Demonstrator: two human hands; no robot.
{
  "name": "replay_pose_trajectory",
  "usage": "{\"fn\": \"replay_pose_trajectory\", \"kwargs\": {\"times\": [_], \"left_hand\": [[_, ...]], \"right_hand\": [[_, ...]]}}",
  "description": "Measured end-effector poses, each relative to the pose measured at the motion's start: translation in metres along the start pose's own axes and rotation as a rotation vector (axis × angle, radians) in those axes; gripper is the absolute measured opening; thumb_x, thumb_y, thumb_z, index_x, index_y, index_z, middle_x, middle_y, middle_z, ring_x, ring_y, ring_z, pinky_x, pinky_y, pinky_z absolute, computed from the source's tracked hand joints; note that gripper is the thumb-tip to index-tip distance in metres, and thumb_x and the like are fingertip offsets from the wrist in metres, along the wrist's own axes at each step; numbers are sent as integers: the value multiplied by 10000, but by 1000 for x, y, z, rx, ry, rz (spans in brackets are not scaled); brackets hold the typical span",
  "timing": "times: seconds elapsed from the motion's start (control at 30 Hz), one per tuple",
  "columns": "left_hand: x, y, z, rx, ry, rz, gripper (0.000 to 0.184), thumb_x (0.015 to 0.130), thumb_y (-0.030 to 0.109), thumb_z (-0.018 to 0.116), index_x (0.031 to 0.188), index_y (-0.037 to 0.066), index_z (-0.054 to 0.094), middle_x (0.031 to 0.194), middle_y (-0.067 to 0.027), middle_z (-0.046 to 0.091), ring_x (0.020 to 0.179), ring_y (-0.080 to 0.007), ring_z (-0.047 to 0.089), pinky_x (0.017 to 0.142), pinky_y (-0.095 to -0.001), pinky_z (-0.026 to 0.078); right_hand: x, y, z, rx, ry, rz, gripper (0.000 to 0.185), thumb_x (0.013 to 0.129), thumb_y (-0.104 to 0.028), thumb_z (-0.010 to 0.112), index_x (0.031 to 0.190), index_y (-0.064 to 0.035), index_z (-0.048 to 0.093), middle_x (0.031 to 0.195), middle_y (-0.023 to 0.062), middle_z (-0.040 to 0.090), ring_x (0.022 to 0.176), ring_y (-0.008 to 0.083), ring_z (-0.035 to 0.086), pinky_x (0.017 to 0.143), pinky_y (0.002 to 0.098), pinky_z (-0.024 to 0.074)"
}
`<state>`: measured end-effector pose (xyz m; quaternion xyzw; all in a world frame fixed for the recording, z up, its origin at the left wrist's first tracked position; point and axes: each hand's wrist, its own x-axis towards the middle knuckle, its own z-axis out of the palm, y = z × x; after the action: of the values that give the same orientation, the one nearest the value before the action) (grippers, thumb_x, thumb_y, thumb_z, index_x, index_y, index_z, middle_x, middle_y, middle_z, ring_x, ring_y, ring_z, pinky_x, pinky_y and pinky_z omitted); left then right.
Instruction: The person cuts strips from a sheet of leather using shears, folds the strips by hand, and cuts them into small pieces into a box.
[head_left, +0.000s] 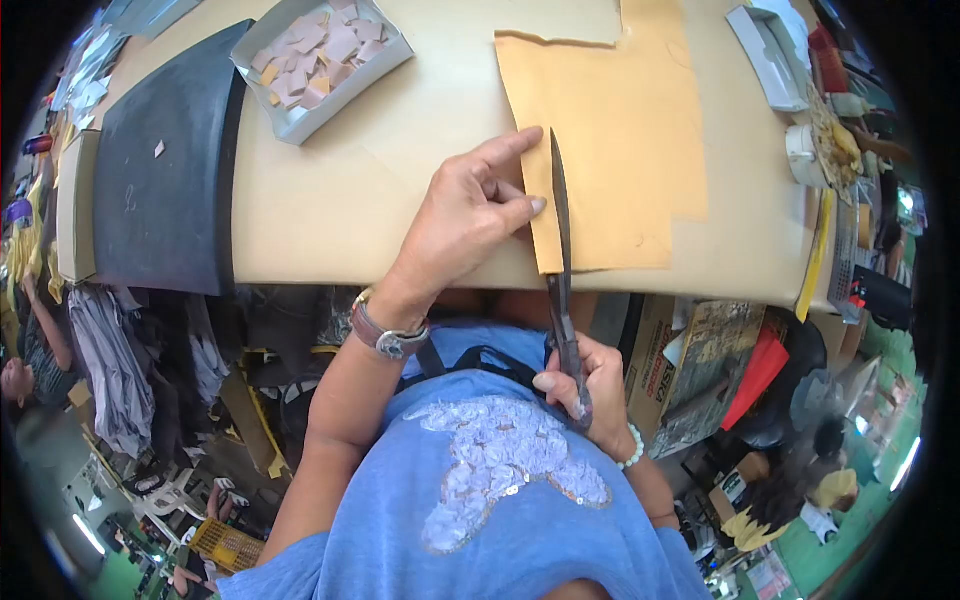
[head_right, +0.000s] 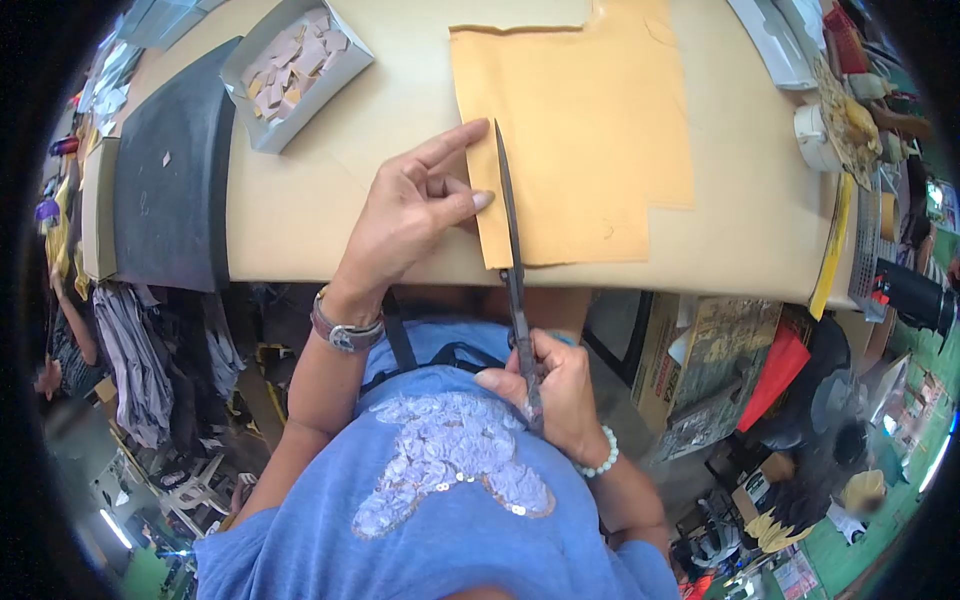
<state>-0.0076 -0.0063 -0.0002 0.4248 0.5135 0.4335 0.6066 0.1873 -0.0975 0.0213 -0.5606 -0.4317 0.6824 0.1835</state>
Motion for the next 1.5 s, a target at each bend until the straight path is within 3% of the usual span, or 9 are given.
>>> {"fn": "replay_pose_trajectory", "kwargs": {"times": [0.33, 0.43, 0.53, 0.63, 1.03, 1.5], "left_hand": [[1, 2, 3, -18, 31, -24, 571, 762, -32, 604, 1282, -73, 373, 772, -66, 617, 628, -78, 571, 602, -215, 488], [2, 7, 0, 44, 30, -87, 558, 772, -17, 609, 1277, -75, 378, 847, -77, 622, 690, -88, 586, 639, -212, 489], [19, 6, 2, -131, 123, 76, 544, 781, -1, 612, 1272, -72, 386, 921, -88, 619, 761, -96, 592, 681, -214, 486], [29, 6, -6, -64, 93, -14, 542, 783, 1, 612, 1273, -66, 390, 929, -68, 609, 790, -91, 583, 708, -209, 480], [23, 10, -6, -34, 51, 37, 582, 761, -20, 607, 1295, -48, 378, 700, 27, 551, 606, -15, 489, 583, -171, 420], [24, 12, -8, -49, 36, -19, 607, 767, -8, 608, 1317, -33, 351, 693, 25, 541, 590, -17, 473, 584, -176, 421]], "right_hand": [[0, -4, 1, -71, 25, 18, 309, 704, -185, 762, 612, -32, 510, 519, -27, 467, 485, 26, 393, 426, 208, 325], [-1, -6, 2, -79, 38, 49, 308, 703, -184, 761, 607, -31, 512, 513, -28, 471, 482, 29, 396, 427, 209, 326], [-2, -6, 1, -48, 35, 92, 303, 695, -180, 767, 610, -32, 516, 506, -33, 470, 478, 35, 395, 429, 211, 324], [-3, -3, 1, -25, 29, 83, 298, 690, -171, 770, 610, -35, 517, 501, -33, 468, 475, 36, 394, 430, 210, 323], [22, -15, -3, 12, -17, -44, 295, 662, -179, 780, 626, -41, 522, 509, -45, 451, 474, 28, 372, 431, 200, 283], [23, -25, -2, -11, -7, 26, 269, 714, -149, 750, 630, -37, 520, 499, -30, 487, 444, 18, 418, 409, 180, 301]]}}
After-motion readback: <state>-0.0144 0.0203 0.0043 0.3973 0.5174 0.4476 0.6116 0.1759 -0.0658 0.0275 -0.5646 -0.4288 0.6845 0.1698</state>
